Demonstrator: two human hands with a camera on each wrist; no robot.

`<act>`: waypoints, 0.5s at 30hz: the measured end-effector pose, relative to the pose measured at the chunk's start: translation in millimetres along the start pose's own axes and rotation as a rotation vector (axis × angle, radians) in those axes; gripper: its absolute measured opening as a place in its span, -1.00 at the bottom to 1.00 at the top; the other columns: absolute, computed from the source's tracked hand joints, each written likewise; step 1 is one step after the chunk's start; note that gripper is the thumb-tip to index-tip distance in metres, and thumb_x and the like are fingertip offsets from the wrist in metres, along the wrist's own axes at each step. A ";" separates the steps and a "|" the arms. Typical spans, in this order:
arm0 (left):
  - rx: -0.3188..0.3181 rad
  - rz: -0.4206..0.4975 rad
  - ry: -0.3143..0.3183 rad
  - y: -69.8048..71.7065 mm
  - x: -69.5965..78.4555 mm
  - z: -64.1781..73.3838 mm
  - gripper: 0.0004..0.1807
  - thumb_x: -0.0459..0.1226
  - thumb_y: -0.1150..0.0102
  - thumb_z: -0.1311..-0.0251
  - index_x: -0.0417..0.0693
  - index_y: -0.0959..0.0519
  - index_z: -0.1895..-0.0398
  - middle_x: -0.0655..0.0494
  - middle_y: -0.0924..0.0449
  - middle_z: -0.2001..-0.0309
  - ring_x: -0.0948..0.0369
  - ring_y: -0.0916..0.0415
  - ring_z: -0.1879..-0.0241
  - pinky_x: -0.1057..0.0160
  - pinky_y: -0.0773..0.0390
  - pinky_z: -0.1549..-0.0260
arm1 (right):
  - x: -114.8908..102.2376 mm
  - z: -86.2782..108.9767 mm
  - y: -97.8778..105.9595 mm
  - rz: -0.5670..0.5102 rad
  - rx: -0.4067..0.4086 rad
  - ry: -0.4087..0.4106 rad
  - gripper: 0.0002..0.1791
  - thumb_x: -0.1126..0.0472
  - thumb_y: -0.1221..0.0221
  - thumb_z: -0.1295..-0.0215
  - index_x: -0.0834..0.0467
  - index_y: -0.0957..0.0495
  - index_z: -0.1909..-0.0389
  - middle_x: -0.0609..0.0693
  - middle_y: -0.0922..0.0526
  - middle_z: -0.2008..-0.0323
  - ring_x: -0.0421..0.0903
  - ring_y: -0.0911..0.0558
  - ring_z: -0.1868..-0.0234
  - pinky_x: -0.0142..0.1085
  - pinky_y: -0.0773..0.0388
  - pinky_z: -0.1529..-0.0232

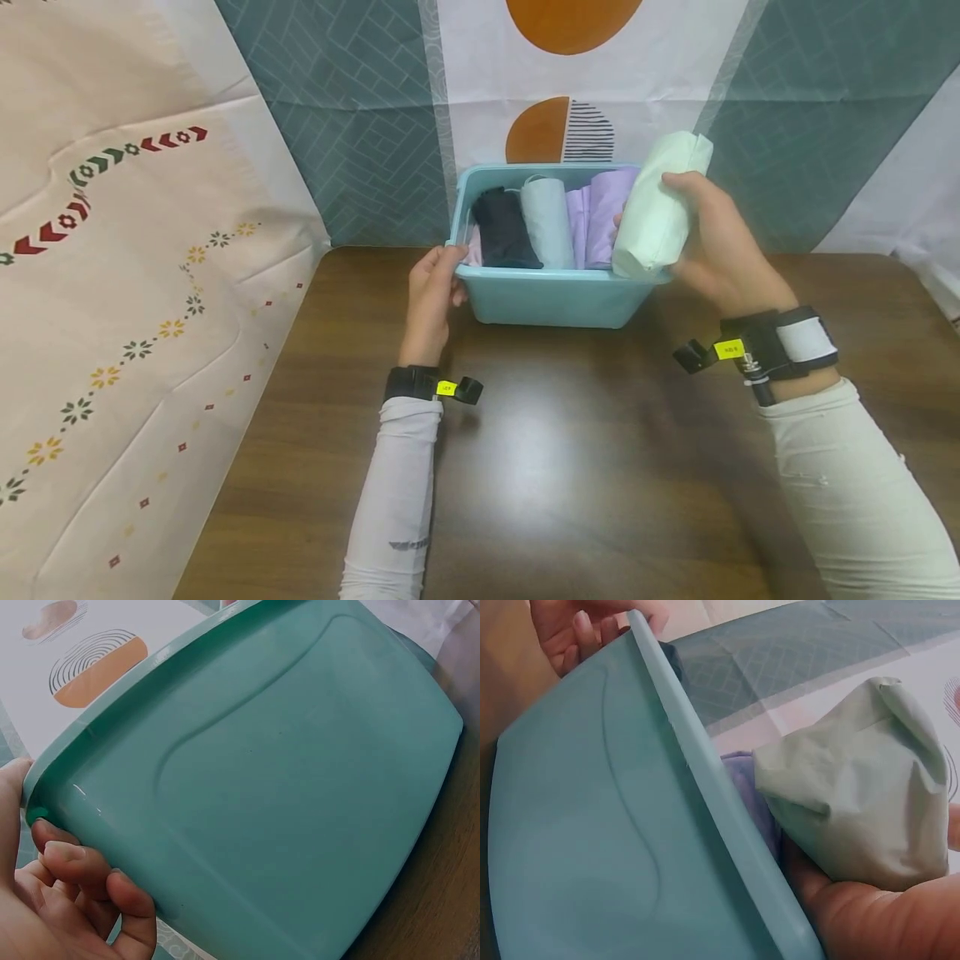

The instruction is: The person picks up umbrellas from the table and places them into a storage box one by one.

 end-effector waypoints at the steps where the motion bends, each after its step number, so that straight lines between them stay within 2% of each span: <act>1: 0.000 -0.004 0.000 0.4 0.1 0.2 -0.67 -0.15 -0.20 -0.19 -0.09 -0.31 0.54 0.11 -0.16 0.67 0.22 -0.13 0.74 0.28 -0.24 0.63 | -0.1 0.1 -1.8 -0.014 -0.023 0.005 -0.47 0.23 -0.02 -0.45 -0.01 -0.09 -0.36 0.09 -0.20 -0.28 0.18 -0.35 -0.17 0.00 -0.24 -0.23; 2: -0.001 -0.005 0.000 0.6 0.2 0.4 -0.67 -0.14 -0.20 -0.20 -0.10 -0.31 0.54 0.10 -0.16 0.67 0.22 -0.13 0.73 0.27 -0.24 0.62 | -0.2 -0.2 -3.8 -0.036 -0.042 0.009 -0.47 0.25 -0.01 -0.46 -0.02 -0.10 -0.37 0.08 -0.20 -0.30 0.20 -0.36 -0.18 0.01 -0.21 -0.25; 3: -0.003 -0.006 0.002 0.7 0.3 0.6 -0.67 -0.14 -0.20 -0.20 -0.09 -0.31 0.54 0.11 -0.16 0.67 0.22 -0.13 0.73 0.27 -0.25 0.62 | 1.9 -1.5 -5.7 -0.159 -0.040 -0.027 -0.48 0.20 0.02 -0.48 -0.04 -0.08 -0.37 0.08 -0.18 -0.33 0.24 -0.36 -0.19 0.08 -0.16 -0.26; 4: -0.004 -0.007 0.003 0.8 0.4 0.8 -0.67 -0.14 -0.20 -0.20 -0.09 -0.31 0.54 0.11 -0.16 0.67 0.21 -0.14 0.73 0.27 -0.25 0.62 | 2.1 -2.0 -8.3 -0.179 -0.055 -0.030 -0.48 0.20 0.03 -0.48 -0.05 -0.07 -0.38 0.07 -0.17 -0.35 0.25 -0.36 -0.21 0.09 -0.14 -0.26; 9: -0.006 -0.008 0.000 1.2 2.2 1.9 -0.67 -0.14 -0.20 -0.20 -0.09 -0.32 0.53 0.11 -0.17 0.67 0.21 -0.14 0.73 0.26 -0.26 0.62 | -1.1 -2.2 -19.7 -0.092 -0.088 -0.017 -0.44 0.22 0.07 -0.48 -0.01 0.03 -0.41 0.09 -0.06 -0.42 0.22 -0.15 -0.38 0.03 -0.12 -0.29; 13: -0.006 -0.009 -0.003 1.2 2.0 1.8 -0.67 -0.14 -0.19 -0.21 -0.09 -0.32 0.53 0.10 -0.17 0.67 0.21 -0.14 0.73 0.27 -0.26 0.63 | 0.6 -0.5 -25.8 -0.014 -0.086 -0.054 -0.43 0.23 0.08 -0.49 -0.02 0.09 -0.39 0.05 0.01 -0.44 0.08 -0.07 -0.40 -0.05 -0.09 -0.31; 15: -0.008 -0.009 -0.003 0.7 1.4 1.4 -0.68 -0.14 -0.19 -0.21 -0.09 -0.32 0.53 0.10 -0.17 0.67 0.21 -0.14 0.73 0.27 -0.26 0.62 | 0.8 0.7 -27.0 0.039 -0.076 -0.068 -0.43 0.22 0.06 -0.49 -0.02 0.09 -0.39 0.04 0.02 -0.44 0.03 -0.09 -0.38 -0.08 -0.12 -0.30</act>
Point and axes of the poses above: each hand's wrist, its own z-axis away from the middle knuckle, its own y-axis out of the back of the hand, x = y × z, the point moved 9 cm from there along -z, towards the middle knuckle
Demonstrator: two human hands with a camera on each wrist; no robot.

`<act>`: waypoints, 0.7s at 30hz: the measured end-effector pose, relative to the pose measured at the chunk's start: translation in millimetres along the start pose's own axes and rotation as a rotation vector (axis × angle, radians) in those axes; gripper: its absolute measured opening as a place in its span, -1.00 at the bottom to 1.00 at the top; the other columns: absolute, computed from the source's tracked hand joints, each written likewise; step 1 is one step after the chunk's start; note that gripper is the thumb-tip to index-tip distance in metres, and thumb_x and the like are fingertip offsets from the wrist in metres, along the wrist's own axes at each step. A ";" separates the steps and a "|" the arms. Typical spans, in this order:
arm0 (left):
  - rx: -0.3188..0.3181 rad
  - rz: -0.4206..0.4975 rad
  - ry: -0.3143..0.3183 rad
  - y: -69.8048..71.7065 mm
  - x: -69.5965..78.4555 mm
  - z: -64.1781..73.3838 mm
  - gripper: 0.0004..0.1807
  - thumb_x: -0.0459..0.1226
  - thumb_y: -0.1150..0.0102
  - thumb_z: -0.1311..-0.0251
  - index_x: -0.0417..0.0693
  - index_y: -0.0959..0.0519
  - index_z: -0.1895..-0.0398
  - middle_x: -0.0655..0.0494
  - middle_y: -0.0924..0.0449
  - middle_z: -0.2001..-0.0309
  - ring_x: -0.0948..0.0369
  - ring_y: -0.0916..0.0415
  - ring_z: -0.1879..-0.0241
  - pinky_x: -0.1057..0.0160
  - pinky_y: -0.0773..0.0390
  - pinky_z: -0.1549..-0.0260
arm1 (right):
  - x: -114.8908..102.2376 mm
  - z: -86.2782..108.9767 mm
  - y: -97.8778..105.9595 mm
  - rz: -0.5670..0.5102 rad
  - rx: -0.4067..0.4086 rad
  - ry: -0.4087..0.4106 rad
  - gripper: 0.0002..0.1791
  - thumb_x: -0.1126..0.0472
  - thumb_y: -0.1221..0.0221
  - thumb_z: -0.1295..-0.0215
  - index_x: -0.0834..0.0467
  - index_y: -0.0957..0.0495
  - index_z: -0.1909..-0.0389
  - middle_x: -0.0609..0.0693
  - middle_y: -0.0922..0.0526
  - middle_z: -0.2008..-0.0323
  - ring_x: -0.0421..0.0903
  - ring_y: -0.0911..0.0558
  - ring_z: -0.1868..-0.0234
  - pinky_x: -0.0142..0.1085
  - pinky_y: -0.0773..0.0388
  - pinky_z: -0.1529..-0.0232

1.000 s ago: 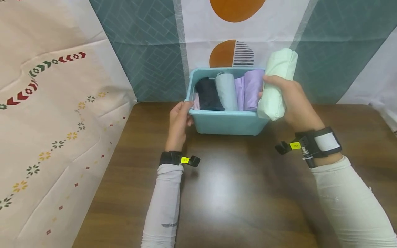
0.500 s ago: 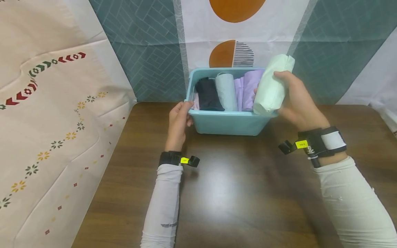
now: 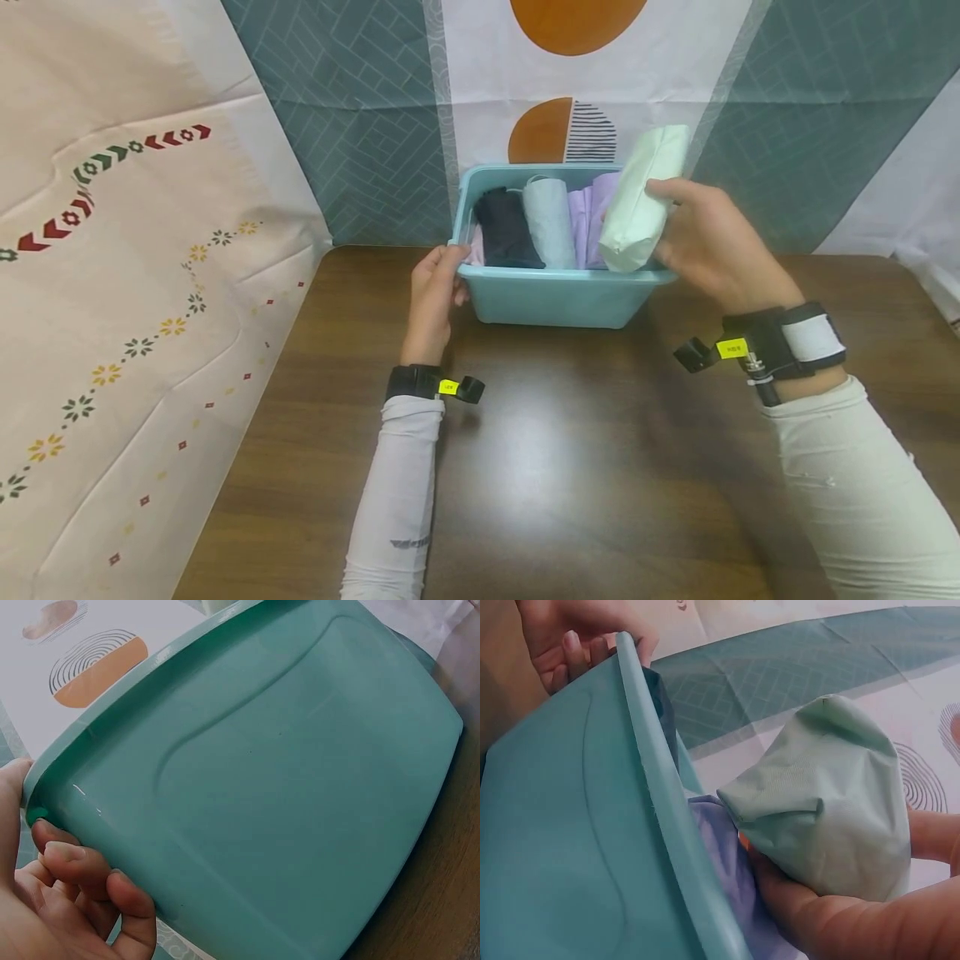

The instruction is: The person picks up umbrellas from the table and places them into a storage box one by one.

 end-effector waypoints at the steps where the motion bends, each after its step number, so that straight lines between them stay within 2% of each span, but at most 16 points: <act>1: -0.001 0.000 0.000 -0.1 -0.5 -0.4 -0.67 -0.14 -0.19 -0.21 -0.10 -0.32 0.53 0.10 -0.17 0.66 0.21 -0.14 0.73 0.27 -0.26 0.62 | 0.0 0.2 -0.3 0.031 0.006 -0.005 -0.42 0.21 0.04 -0.49 -0.01 0.07 -0.39 0.05 0.01 -0.44 0.02 -0.11 -0.37 -0.09 -0.13 -0.30; 7: 0.001 0.007 -0.005 0.3 -1.5 -0.8 -0.68 -0.15 -0.20 -0.20 -0.09 -0.32 0.53 0.10 -0.17 0.67 0.21 -0.14 0.73 0.27 -0.26 0.63 | -2.0 0.7 -0.5 0.235 0.079 0.000 -0.33 0.15 -0.12 -0.41 0.16 -0.03 -0.42 0.06 -0.17 -0.34 -0.01 -0.24 -0.27 -0.18 -0.24 -0.22; 11: 0.000 0.004 -0.003 -0.1 -2.6 -0.2 -0.69 -0.14 -0.19 -0.20 -0.09 -0.33 0.53 0.10 -0.18 0.67 0.22 -0.15 0.73 0.27 -0.26 0.63 | -2.1 1.7 1.8 0.371 0.167 0.013 -0.22 0.05 -0.20 -0.33 0.16 -0.02 -0.43 0.05 -0.21 -0.27 -0.03 -0.26 -0.20 -0.25 -0.30 -0.12; 13: 0.001 0.000 -0.005 -0.2 -2.4 0.1 -0.69 -0.14 -0.19 -0.20 -0.09 -0.33 0.53 0.09 -0.18 0.67 0.22 -0.16 0.73 0.27 -0.25 0.63 | -1.6 2.0 3.5 0.446 0.214 0.012 -0.13 -0.01 -0.23 -0.29 0.13 0.03 -0.47 0.06 -0.19 -0.29 -0.03 -0.26 -0.20 -0.26 -0.30 -0.13; 17: 0.011 -0.011 -0.012 0.5 -0.5 -0.1 -0.68 -0.13 -0.18 -0.20 -0.11 -0.32 0.53 0.08 -0.17 0.66 0.21 -0.15 0.73 0.28 -0.24 0.63 | -1.6 0.7 4.2 0.533 0.264 0.013 0.00 -0.10 -0.25 -0.25 0.08 0.14 -0.51 0.09 -0.12 -0.36 0.03 -0.24 -0.30 -0.16 -0.21 -0.27; 21: 0.012 -0.011 -0.008 0.9 -0.5 -1.2 -0.66 -0.13 -0.18 -0.20 -0.12 -0.31 0.53 0.08 -0.16 0.66 0.13 -0.13 0.70 0.25 -0.24 0.62 | -4.4 0.4 4.9 0.630 0.300 0.003 0.02 -0.16 -0.24 -0.22 0.07 0.14 -0.52 0.11 -0.16 -0.35 0.06 -0.30 -0.29 -0.07 -0.22 -0.26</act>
Point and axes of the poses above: each hand's wrist, its own z-axis away from the middle knuckle, its own y-axis out of the back of the hand, x = y × z, the point moved 9 cm from there along -z, towards the middle knuckle
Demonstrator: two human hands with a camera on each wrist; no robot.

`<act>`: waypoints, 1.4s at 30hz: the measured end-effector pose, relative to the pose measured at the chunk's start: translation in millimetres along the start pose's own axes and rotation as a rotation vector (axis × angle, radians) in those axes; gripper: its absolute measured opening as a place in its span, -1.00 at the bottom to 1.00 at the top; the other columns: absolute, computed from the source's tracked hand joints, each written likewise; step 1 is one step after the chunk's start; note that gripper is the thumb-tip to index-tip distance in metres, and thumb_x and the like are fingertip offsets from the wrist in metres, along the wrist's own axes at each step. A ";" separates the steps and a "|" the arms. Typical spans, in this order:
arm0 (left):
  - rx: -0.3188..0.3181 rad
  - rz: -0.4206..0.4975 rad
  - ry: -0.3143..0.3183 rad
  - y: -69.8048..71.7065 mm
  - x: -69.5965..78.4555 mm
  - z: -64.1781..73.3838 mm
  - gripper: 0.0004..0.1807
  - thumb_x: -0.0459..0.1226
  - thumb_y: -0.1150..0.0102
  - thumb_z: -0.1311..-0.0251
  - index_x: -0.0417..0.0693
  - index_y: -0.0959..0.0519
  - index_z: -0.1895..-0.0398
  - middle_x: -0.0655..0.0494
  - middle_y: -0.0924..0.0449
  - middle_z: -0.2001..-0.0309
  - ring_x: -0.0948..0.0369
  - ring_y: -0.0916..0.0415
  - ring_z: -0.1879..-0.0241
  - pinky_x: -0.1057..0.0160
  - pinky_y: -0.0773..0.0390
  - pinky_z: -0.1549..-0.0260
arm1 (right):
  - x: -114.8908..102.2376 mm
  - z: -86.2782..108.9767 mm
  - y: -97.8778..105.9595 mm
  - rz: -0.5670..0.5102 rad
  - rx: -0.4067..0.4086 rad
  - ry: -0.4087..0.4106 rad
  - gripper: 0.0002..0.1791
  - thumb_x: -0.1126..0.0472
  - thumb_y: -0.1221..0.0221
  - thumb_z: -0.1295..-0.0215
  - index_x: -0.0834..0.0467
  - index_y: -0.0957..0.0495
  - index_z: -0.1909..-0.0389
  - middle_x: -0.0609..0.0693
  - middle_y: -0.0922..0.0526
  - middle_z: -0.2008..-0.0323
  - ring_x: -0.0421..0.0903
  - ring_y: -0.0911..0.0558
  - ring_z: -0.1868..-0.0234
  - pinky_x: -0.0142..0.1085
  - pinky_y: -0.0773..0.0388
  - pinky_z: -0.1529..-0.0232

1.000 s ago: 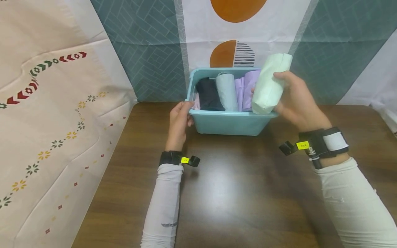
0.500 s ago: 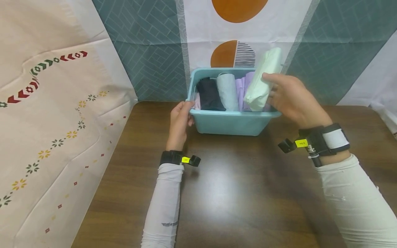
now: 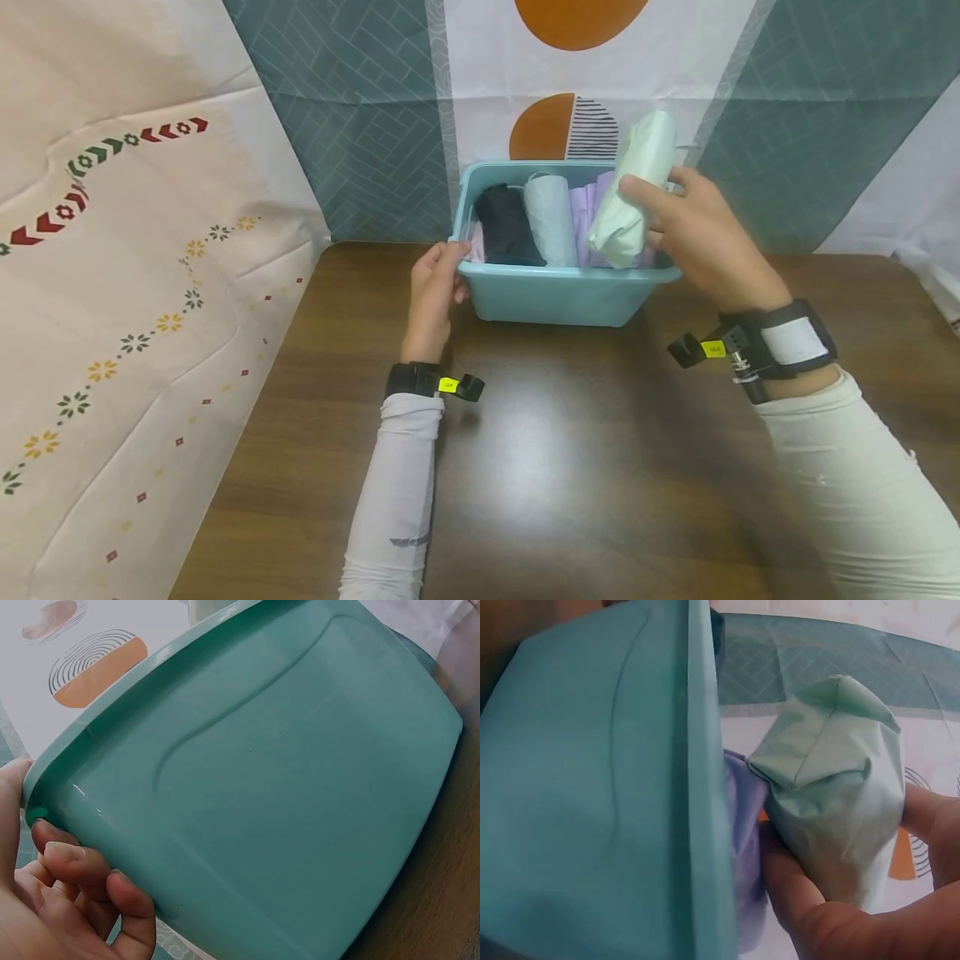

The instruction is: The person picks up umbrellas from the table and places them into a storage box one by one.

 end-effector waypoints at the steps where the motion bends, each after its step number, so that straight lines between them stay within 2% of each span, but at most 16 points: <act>1: -0.002 0.000 0.002 -0.3 0.1 -0.3 -0.66 -0.13 -0.19 -0.20 -0.12 -0.30 0.53 0.08 -0.16 0.66 0.11 -0.12 0.69 0.25 -0.24 0.61 | -1.2 0.3 0.8 0.037 0.005 0.000 0.03 -0.17 -0.23 -0.23 0.06 0.15 -0.53 0.10 -0.16 -0.34 0.05 -0.31 -0.28 -0.05 -0.22 -0.26; 6: -0.010 0.004 0.013 -1.9 0.7 -1.1 -0.65 -0.14 -0.19 -0.21 -0.11 -0.30 0.54 0.09 -0.17 0.66 0.14 -0.13 0.70 0.26 -0.24 0.62 | -7.1 2.2 3.3 0.220 0.042 -0.008 0.05 -0.29 -0.18 -0.19 -0.01 0.15 -0.53 0.11 -0.22 -0.34 0.08 -0.40 -0.22 0.03 -0.35 -0.14; 10: -0.018 0.016 0.019 -3.0 0.6 -2.1 -0.66 -0.15 -0.19 -0.22 -0.11 -0.30 0.54 0.10 -0.17 0.67 0.18 -0.14 0.71 0.27 -0.24 0.63 | -8.7 1.4 3.4 0.281 0.071 -0.018 0.08 -0.34 -0.17 -0.16 -0.01 0.17 -0.54 0.12 -0.20 -0.37 0.11 -0.42 -0.20 0.03 -0.41 -0.07; 17: -0.027 0.025 0.012 -4.2 1.6 -1.8 -0.67 -0.15 -0.18 -0.23 -0.10 -0.31 0.54 0.09 -0.17 0.66 0.19 -0.14 0.72 0.27 -0.23 0.63 | -7.0 -1.5 4.6 0.311 0.084 -0.023 0.04 -0.40 -0.09 -0.17 -0.03 0.13 -0.53 0.09 -0.16 -0.36 0.09 -0.36 -0.20 0.07 -0.39 -0.06; 23: -0.012 0.013 0.008 -2.4 1.4 -0.2 -0.66 -0.12 -0.19 -0.23 -0.10 -0.32 0.52 0.08 -0.17 0.65 0.20 -0.16 0.71 0.28 -0.25 0.62 | -4.8 -2.9 1.7 0.306 0.073 -0.036 0.06 -0.39 -0.13 -0.14 -0.12 0.20 -0.52 0.10 -0.19 -0.35 0.08 -0.39 -0.20 0.00 -0.45 0.01; 27: -0.003 0.004 0.004 -0.4 1.2 1.2 -0.66 -0.10 -0.18 -0.23 -0.11 -0.33 0.51 0.07 -0.18 0.64 0.19 -0.16 0.71 0.28 -0.25 0.62 | -3.9 -3.6 -0.7 0.277 0.069 -0.023 0.04 -0.36 -0.14 -0.17 -0.11 0.18 -0.52 0.11 -0.19 -0.35 0.07 -0.40 -0.19 -0.01 -0.45 0.01; 31: -0.003 0.006 0.011 -0.1 0.4 1.6 -0.66 -0.10 -0.19 -0.23 -0.10 -0.33 0.51 0.07 -0.18 0.64 0.20 -0.17 0.71 0.28 -0.25 0.62 | -2.6 -3.3 -0.7 0.267 0.073 -0.005 0.00 -0.35 -0.10 -0.21 -0.07 0.16 -0.51 0.10 -0.16 -0.37 0.06 -0.37 -0.22 0.02 -0.41 -0.05; 36: -0.002 0.008 0.014 -0.1 1.3 1.5 -0.65 -0.10 -0.20 -0.21 -0.10 -0.32 0.52 0.08 -0.18 0.65 0.20 -0.17 0.72 0.27 -0.26 0.62 | -1.5 -3.2 0.6 0.297 0.085 -0.015 0.03 -0.40 -0.04 -0.22 -0.06 0.21 -0.54 0.09 -0.08 -0.43 0.03 -0.27 -0.30 0.03 -0.26 -0.19; 42: -0.003 -0.001 0.024 0.2 -0.8 2.4 -0.64 -0.08 -0.20 -0.22 -0.09 -0.32 0.51 0.08 -0.19 0.64 0.20 -0.18 0.71 0.28 -0.27 0.61 | -0.9 -3.0 -1.4 0.283 0.076 0.001 0.01 -0.39 -0.03 -0.25 -0.03 0.20 -0.54 0.08 -0.09 -0.42 -0.01 -0.26 -0.31 -0.02 -0.23 -0.22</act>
Point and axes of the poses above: each hand's wrist, its own z-axis away from the middle knuckle, its own y-axis out of the back of the hand, x = y × z, the point moved 9 cm from there along -z, towards the middle knuckle
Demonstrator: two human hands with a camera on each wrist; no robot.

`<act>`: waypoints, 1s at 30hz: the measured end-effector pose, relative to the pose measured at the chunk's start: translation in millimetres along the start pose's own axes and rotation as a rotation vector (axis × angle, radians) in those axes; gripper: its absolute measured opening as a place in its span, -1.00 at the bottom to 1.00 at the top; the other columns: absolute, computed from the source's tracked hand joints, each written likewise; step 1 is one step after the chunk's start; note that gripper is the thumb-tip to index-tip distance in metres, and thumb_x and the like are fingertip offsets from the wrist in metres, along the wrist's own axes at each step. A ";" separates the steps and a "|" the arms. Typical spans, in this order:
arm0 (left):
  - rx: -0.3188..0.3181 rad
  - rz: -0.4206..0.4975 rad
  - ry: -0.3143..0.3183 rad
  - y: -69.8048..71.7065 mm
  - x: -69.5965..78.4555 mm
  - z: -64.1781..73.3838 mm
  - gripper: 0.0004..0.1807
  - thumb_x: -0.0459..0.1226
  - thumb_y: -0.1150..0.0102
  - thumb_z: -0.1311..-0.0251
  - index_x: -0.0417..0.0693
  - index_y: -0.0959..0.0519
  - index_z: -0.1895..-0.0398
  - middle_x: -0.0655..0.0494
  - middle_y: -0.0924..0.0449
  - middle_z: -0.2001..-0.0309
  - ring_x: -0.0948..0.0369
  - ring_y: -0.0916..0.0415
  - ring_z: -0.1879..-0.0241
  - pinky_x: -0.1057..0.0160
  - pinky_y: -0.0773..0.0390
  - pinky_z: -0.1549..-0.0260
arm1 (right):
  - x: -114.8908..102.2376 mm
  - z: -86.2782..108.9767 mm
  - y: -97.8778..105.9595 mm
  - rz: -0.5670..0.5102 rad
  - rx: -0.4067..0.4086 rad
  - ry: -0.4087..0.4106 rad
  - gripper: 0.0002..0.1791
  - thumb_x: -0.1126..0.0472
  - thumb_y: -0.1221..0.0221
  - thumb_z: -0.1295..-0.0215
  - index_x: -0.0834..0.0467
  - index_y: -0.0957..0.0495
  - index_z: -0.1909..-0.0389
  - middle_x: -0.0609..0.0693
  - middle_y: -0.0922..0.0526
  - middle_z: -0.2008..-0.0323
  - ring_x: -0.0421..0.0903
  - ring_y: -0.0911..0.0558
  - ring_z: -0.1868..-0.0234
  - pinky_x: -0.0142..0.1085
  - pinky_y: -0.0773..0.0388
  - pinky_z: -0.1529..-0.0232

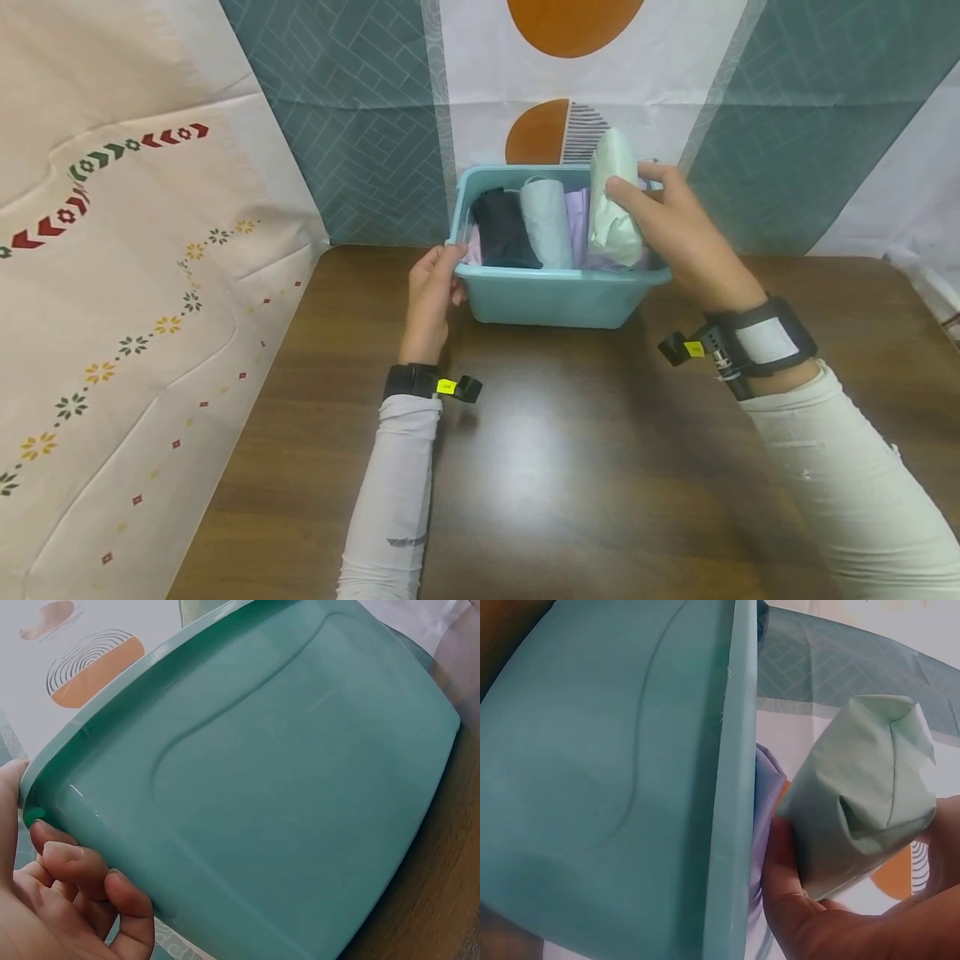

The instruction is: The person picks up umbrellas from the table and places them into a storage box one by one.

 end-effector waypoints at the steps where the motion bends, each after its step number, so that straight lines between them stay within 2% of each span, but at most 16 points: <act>1: -0.001 -0.001 0.000 0.0 -0.2 0.4 -0.64 -0.08 -0.20 -0.23 -0.09 -0.33 0.51 0.07 -0.19 0.64 0.20 -0.18 0.71 0.28 -0.27 0.60 | 0.3 -0.2 0.1 0.001 0.003 0.001 0.01 -0.39 -0.02 -0.25 -0.02 0.19 -0.53 0.09 -0.10 -0.42 -0.01 -0.26 -0.31 -0.02 -0.23 -0.22; 7: -0.004 -0.002 -0.013 -0.5 0.7 1.8 -0.65 -0.08 -0.18 -0.24 -0.10 -0.34 0.50 0.07 -0.20 0.63 0.19 -0.18 0.70 0.28 -0.26 0.61 | 3.0 -0.5 2.2 0.059 0.025 -0.008 -0.06 -0.46 0.11 -0.28 -0.04 0.11 -0.52 0.10 -0.14 -0.39 0.01 -0.28 -0.28 0.02 -0.25 -0.17; 16: -0.006 0.008 -0.010 -0.9 1.2 0.6 -0.65 -0.09 -0.20 -0.23 -0.09 -0.33 0.51 0.09 -0.19 0.64 0.20 -0.16 0.71 0.28 -0.25 0.62 | 4.0 -1.5 -2.9 0.044 -0.023 0.028 -0.15 -0.24 -0.06 -0.34 0.05 0.02 -0.49 0.12 -0.21 -0.38 0.06 -0.54 -0.12 -0.02 -0.36 -0.14; 23: -0.001 0.000 -0.006 -0.3 0.4 0.1 -0.64 -0.08 -0.20 -0.23 -0.10 -0.34 0.50 0.08 -0.19 0.64 0.20 -0.17 0.71 0.28 -0.25 0.62 | 9.2 -2.6 -0.8 0.066 0.000 0.031 -0.26 -0.19 -0.04 -0.38 0.04 -0.09 -0.46 0.07 -0.23 -0.37 0.02 -0.55 -0.11 -0.04 -0.38 -0.11; 30: 0.001 0.006 -0.008 -0.2 0.0 -1.1 -0.64 -0.08 -0.22 -0.21 -0.09 -0.33 0.51 0.09 -0.18 0.65 0.21 -0.16 0.72 0.28 -0.25 0.63 | 10.9 -2.0 0.2 0.063 0.031 0.057 -0.37 -0.14 -0.04 -0.40 0.07 -0.24 -0.38 0.06 -0.33 -0.30 -0.01 -0.56 -0.07 -0.13 -0.45 0.00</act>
Point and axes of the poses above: each hand's wrist, its own z-axis away from the middle knuckle, its own y-axis out of the back of the hand, x = y × z, the point moved 9 cm from there along -z, towards the middle knuckle
